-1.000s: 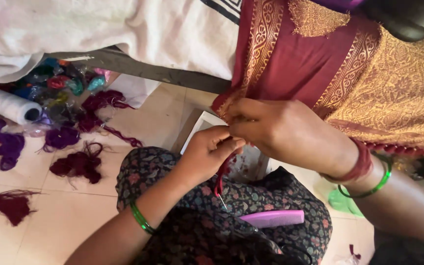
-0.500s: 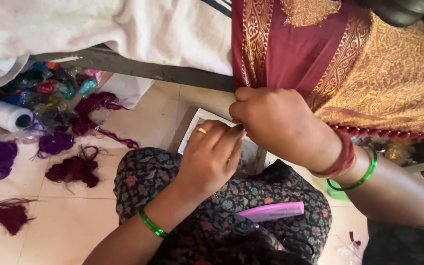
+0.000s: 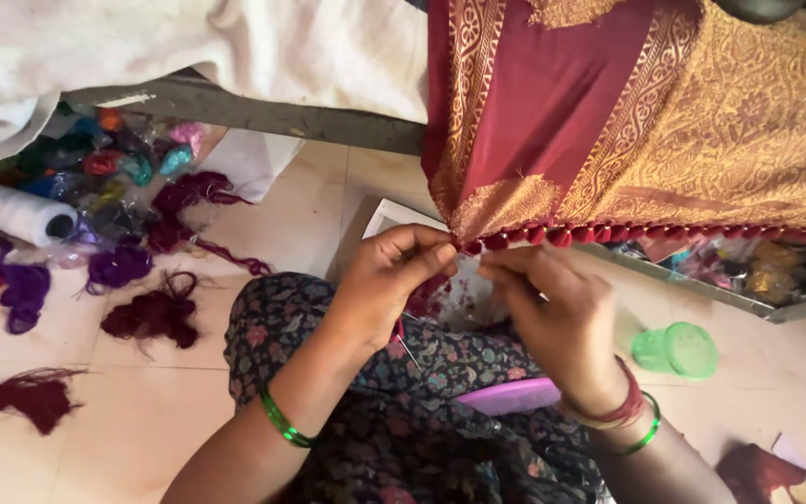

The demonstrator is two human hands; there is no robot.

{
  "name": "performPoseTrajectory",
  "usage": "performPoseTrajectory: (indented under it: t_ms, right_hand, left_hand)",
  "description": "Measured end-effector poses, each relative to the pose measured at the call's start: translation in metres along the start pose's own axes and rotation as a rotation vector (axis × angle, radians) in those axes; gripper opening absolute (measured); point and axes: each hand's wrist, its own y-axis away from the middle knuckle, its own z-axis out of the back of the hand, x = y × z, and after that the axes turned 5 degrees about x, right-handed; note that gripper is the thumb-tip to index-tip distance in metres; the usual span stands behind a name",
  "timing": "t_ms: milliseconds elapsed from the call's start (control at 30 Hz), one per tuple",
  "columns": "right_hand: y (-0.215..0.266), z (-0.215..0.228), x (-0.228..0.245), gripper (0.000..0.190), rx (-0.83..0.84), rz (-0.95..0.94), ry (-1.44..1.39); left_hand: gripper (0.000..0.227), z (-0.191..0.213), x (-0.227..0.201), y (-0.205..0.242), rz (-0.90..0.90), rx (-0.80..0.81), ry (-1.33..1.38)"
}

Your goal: Sewing and cutting decorative tassels onto the border of an embellished fabric.

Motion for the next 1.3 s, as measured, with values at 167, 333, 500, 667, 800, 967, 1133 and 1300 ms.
performPoseTrajectory:
  t_ms: [167, 333, 500, 667, 800, 967, 1133, 1300]
  right_hand:
    - [0.003, 0.012, -0.005, 0.015, 0.027, 0.102, 0.116]
    - [-0.010, 0.033, 0.002, 0.023, 0.165, 0.302, 0.219]
    - [-0.062, 0.046, 0.031, 0.026, 0.244, 0.516, 0.253]
    - [-0.103, 0.019, 0.039, 0.008, 0.423, 0.634, 0.490]
    - [-0.103, 0.011, 0.039, 0.013, 0.368, 0.641, 0.679]
    - [-0.073, 0.035, 0.036, 0.017, 0.182, 0.605, 0.318]
    - [-0.025, 0.019, 0.017, 0.015, 0.175, 0.273, 0.241]
    - [-0.007, 0.025, 0.002, 0.012, 0.076, 0.265, 0.250]
  left_hand:
    - [0.012, -0.002, -0.006, 0.001, -0.057, -0.026, -0.138]
    - [0.011, -0.010, -0.022, 0.007, -0.090, -0.073, -0.307]
    - [0.009, -0.019, -0.040, 0.014, -0.303, -0.109, -0.737]
    - [0.007, -0.027, -0.047, 0.015, -0.558, -0.207, -1.048]
    - [0.010, -0.045, -0.067, 0.024, -0.770, -0.256, -1.389]
    - [0.012, -0.035, -0.043, 0.012, -0.599, -0.250, -1.274]
    - [0.011, -0.002, -0.003, -0.001, -0.103, -0.052, -0.428]
    - [0.008, -0.003, -0.008, 0.000, -0.047, -0.023, -0.173]
